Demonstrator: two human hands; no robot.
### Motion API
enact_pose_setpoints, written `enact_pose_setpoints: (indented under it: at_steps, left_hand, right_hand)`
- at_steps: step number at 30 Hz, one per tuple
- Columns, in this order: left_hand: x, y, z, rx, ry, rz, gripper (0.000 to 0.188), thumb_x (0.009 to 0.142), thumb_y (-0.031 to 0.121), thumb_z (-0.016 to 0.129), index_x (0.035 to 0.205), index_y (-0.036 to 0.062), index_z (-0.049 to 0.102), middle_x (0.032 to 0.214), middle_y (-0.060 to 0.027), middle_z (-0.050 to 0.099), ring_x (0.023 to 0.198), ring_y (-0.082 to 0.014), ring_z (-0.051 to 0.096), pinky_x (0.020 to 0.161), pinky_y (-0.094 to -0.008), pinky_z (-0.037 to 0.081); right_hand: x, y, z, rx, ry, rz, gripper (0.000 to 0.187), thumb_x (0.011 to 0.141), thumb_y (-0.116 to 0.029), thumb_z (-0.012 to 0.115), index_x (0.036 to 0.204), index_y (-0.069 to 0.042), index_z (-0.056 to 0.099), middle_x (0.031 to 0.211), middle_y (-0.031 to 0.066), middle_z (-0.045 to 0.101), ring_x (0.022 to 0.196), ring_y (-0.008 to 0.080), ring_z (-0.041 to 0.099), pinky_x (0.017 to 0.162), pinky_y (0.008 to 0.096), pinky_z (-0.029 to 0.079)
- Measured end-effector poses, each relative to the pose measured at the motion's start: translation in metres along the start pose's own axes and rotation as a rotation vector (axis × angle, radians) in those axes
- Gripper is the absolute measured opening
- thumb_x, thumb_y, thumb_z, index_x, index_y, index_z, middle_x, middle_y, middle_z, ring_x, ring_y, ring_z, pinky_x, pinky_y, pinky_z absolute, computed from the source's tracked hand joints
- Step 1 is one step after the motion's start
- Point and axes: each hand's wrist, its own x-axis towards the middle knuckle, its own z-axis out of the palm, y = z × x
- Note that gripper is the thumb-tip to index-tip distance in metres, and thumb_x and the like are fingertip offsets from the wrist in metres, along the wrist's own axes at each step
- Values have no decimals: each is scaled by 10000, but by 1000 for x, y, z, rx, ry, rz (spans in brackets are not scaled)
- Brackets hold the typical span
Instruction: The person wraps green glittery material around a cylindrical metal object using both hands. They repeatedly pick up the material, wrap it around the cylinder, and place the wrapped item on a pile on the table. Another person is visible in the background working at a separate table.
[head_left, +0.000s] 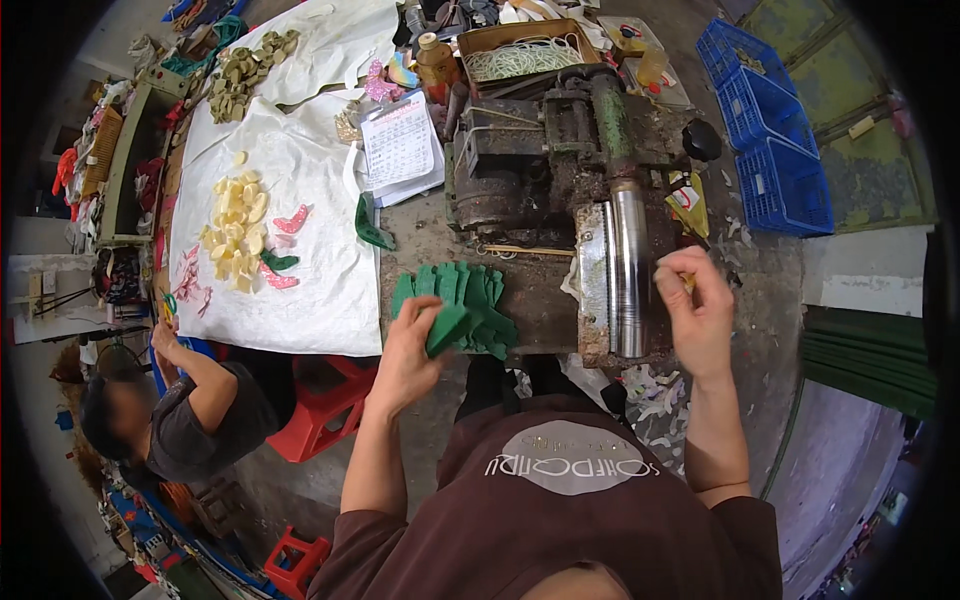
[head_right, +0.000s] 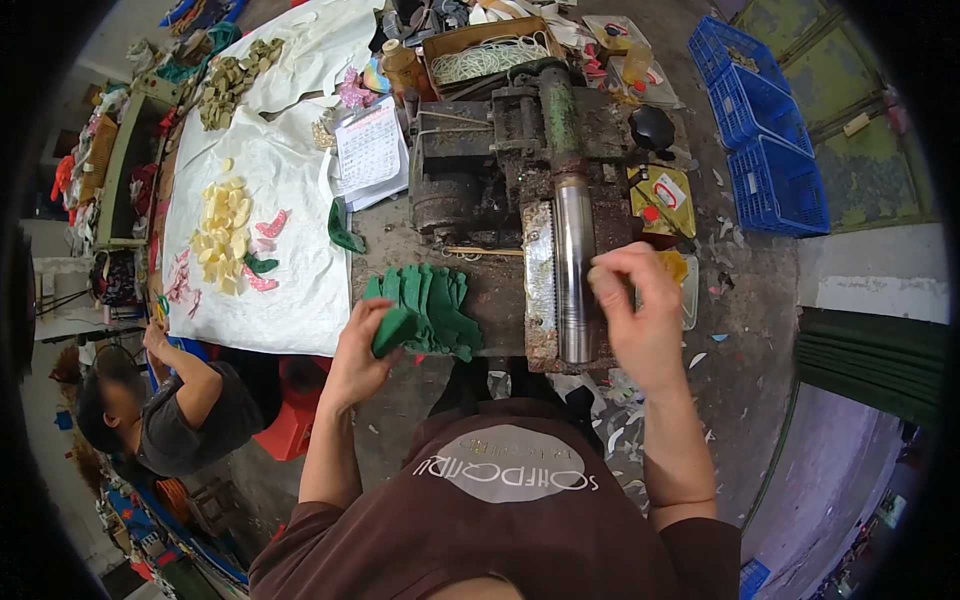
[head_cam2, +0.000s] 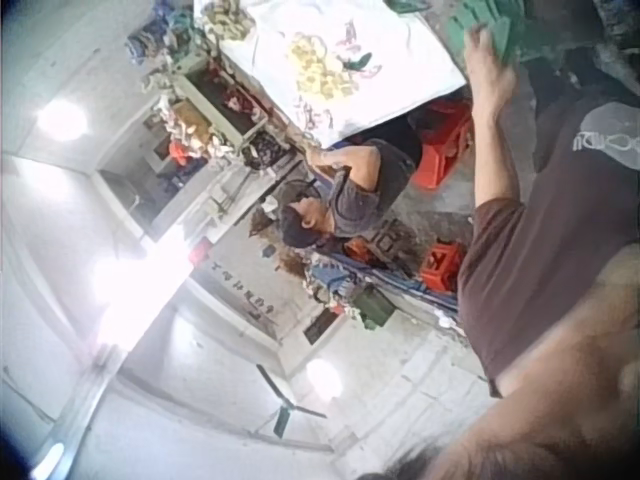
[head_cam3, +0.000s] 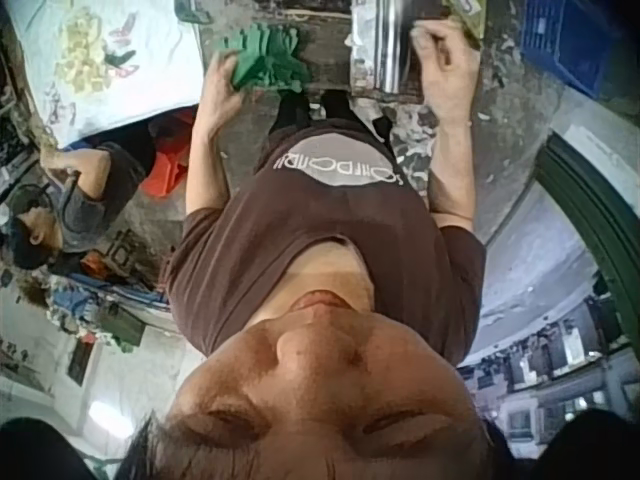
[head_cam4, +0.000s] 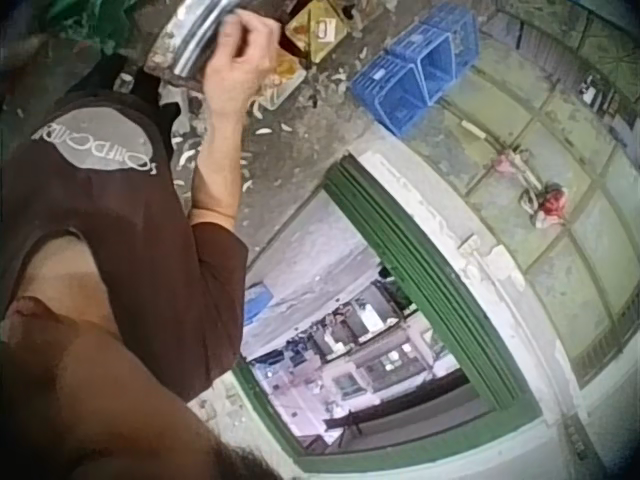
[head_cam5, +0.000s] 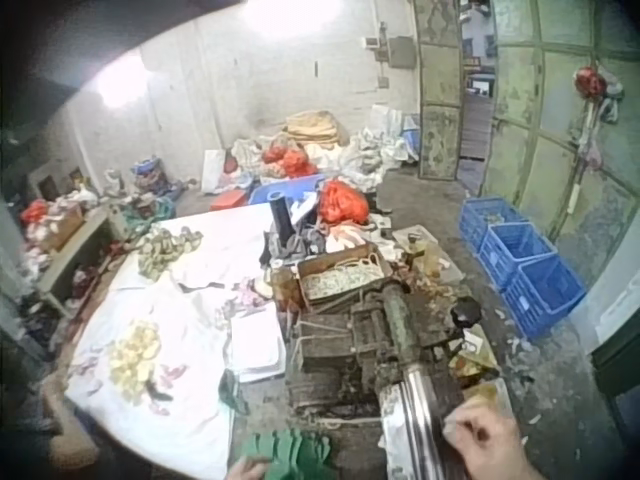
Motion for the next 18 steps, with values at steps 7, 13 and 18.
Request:
enact_pose_setpoints:
  at_steps: [7,13,18]
  left_hand:
    - [28,106,42,-1407,-13,149,611,822,218,723,1308,-29,449,1268,-111,518,1169,-173,497,1004,-343,393]
    - [32,115,56,-1111,142,18,441,847,81,678,1242,-3,500,1082,-64,599,977,-133,573,877,-284,461]
    - [46,80,39,-642,110,-21,449,800,-17,663,1227,6,525,1016,-40,606,902,-122,577,829,-273,471]
  right_hand:
    - [-18,-35,63,-128,-61,-264,215,751,-95,731,938,-77,627,1135,94,530,1030,305,467,883,431,356]
    - [-9,-21,38,-20,-82,-293,160,765,-60,703,826,-66,555,943,90,584,942,276,528,857,408,370]
    - [22,5,-49,-399,-121,-20,84,853,-104,629,931,-74,620,802,55,642,787,256,556,828,389,396]
